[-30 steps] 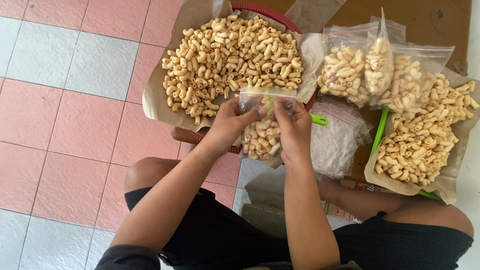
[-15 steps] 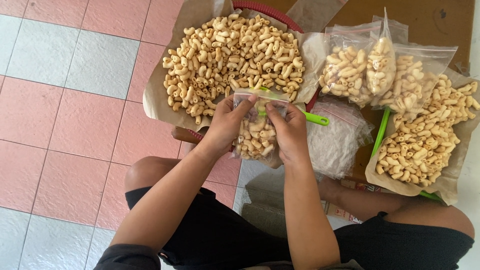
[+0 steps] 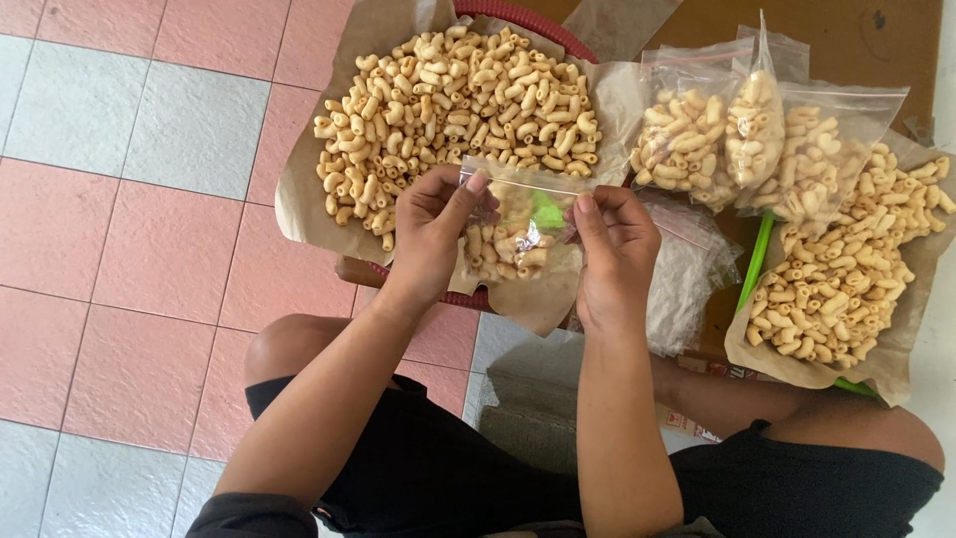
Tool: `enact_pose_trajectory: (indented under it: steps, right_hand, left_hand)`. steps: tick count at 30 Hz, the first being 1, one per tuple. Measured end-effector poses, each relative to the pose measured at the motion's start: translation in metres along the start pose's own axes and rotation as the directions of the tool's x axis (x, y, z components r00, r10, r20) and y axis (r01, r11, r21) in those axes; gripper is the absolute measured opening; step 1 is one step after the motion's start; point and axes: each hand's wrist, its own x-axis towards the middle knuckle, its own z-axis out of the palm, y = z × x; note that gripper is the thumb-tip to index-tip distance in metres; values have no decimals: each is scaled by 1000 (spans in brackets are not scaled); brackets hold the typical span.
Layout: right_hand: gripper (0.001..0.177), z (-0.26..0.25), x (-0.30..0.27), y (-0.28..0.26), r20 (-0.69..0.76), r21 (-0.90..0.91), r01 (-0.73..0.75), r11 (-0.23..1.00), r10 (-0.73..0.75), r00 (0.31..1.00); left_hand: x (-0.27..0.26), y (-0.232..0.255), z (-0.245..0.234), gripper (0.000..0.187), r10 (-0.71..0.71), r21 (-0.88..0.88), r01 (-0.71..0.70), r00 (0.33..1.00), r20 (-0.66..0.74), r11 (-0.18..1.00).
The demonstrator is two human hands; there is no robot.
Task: Manually packing puffed snacks into small plastic bags using a plastic scoop.
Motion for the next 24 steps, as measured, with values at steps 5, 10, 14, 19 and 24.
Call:
enact_pose_trajectory:
  steps: [5, 10, 14, 19, 24]
  right_hand:
    - [15, 0, -2, -3, -21, 31, 28, 999, -28, 999]
    - [13, -5, 1, 3, -27, 32, 64, 997, -63, 998]
    - [13, -10, 3, 12, -30, 0, 141, 990, -141, 990]
    - [19, 3, -3, -1, 37, 38, 107, 993, -109, 993]
    - [19, 17, -10, -12, 141, 39, 70, 997, -75, 987]
  left_hand:
    - [0, -5, 0, 12, 126, 12, -126, 992, 15, 992]
    - [3, -8, -9, 11, 232, 107, -235, 972, 43, 966]
    - [2, -11, -9, 9, 247, 125, -251, 968, 46, 960]
    - [-1, -16, -7, 10, 227, 62, -230, 973, 52, 971]
    - [-6, -7, 1, 10, 233, 68, -240, 968, 96, 969]
